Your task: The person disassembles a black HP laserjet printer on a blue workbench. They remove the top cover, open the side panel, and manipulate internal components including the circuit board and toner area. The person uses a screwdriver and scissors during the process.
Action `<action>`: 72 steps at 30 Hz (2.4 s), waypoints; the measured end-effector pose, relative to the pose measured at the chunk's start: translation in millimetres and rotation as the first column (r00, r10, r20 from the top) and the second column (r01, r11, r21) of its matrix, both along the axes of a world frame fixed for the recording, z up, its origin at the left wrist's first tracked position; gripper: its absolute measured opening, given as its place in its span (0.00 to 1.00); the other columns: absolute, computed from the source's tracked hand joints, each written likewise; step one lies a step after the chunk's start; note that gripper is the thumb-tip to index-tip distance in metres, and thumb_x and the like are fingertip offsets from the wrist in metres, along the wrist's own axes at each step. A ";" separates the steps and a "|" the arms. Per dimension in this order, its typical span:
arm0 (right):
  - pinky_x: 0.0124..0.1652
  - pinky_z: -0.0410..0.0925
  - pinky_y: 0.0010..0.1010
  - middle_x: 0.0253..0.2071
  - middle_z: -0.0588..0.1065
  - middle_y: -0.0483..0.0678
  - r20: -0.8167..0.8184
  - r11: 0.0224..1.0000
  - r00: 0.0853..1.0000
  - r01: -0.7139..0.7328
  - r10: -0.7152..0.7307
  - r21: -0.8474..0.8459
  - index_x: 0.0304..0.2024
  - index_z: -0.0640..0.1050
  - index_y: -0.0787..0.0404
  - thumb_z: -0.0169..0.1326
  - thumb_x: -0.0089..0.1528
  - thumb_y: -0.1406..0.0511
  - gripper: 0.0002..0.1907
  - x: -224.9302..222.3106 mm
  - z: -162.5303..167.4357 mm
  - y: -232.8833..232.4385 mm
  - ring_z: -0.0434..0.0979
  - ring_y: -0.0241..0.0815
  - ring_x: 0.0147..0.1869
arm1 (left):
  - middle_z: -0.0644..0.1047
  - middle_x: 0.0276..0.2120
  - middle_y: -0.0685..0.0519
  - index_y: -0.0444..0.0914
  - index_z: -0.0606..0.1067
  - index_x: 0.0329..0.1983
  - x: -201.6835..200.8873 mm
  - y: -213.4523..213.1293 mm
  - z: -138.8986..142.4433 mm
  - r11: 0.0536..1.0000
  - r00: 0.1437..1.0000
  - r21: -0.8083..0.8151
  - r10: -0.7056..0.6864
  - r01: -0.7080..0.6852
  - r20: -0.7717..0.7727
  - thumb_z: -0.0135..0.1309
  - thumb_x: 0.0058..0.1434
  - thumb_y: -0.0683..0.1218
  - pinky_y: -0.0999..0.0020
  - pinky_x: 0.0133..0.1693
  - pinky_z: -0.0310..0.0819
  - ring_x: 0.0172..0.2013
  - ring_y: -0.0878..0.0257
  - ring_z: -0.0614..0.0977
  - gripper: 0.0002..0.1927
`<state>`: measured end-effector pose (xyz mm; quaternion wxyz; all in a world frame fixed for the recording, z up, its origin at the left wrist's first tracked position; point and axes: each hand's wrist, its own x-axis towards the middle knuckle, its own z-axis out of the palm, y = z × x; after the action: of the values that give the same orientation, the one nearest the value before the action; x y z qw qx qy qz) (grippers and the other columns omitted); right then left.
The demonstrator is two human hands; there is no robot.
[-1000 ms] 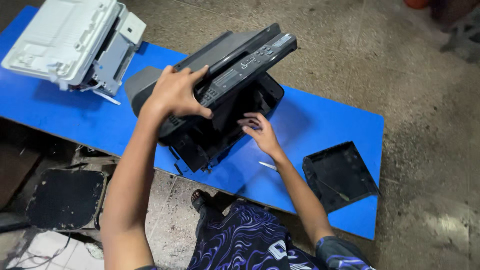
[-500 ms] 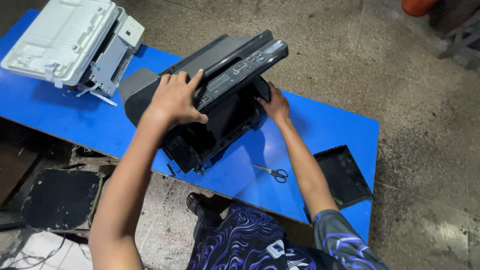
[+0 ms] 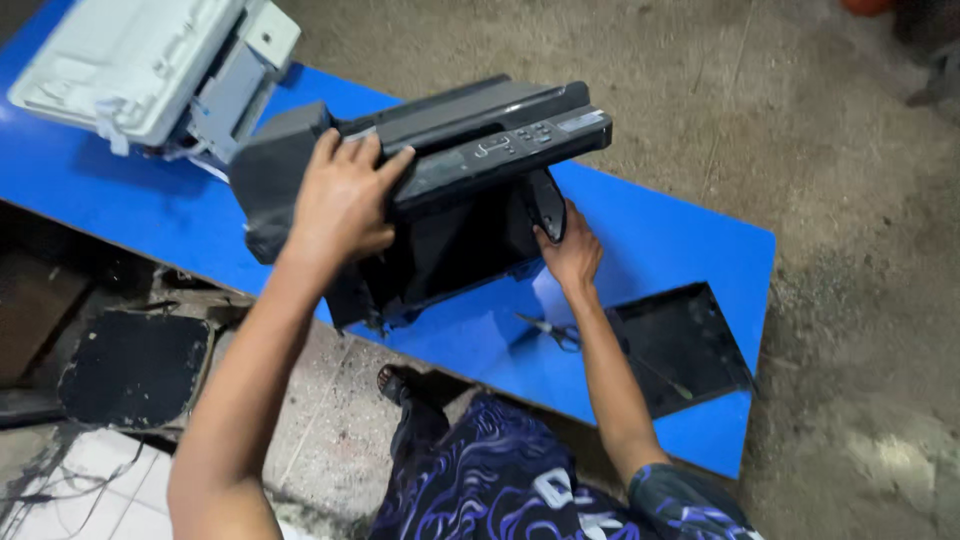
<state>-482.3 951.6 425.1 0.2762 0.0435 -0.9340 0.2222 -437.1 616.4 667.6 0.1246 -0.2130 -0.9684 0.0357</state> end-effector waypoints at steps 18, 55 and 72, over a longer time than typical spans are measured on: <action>0.62 0.65 0.48 0.67 0.67 0.64 0.125 0.988 0.984 -0.119 0.130 -0.095 0.71 0.61 0.66 0.70 0.55 0.52 0.50 53.3 -16.4 3.1 0.68 0.64 0.69 | 0.72 0.62 0.41 0.47 0.73 0.66 5.9 -32.6 -10.2 0.979 0.985 0.112 -0.170 0.173 -0.032 0.70 0.31 0.48 0.52 0.69 0.54 0.63 0.48 0.72 0.50; 0.73 0.63 0.45 0.66 0.75 0.60 -0.340 0.476 0.734 -0.654 0.588 -0.588 0.46 0.74 0.62 0.71 0.59 0.47 0.30 -164.3 153.5 -1.4 0.73 0.52 0.72 | 0.82 0.40 0.45 0.47 0.76 0.60 -158.1 -58.4 7.3 0.965 0.940 0.258 -0.130 0.046 0.317 0.68 0.31 0.45 0.52 0.48 0.75 0.46 0.45 0.82 0.45; 0.56 0.60 0.53 0.54 0.70 0.52 0.050 0.760 0.798 -0.589 0.601 0.272 0.64 0.75 0.50 0.53 0.66 0.50 0.26 -87.0 29.1 -297.9 0.67 0.55 0.60 | 0.79 0.47 0.45 0.51 0.66 0.68 -167.3 -46.8 15.3 0.989 0.906 0.122 -0.121 0.077 0.407 0.72 0.31 0.52 0.47 0.53 0.66 0.53 0.45 0.78 0.54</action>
<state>-569.3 653.7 454.3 0.2012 0.3797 -0.8876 0.1659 -604.4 569.6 683.0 -0.0703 -0.2578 -0.9613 -0.0666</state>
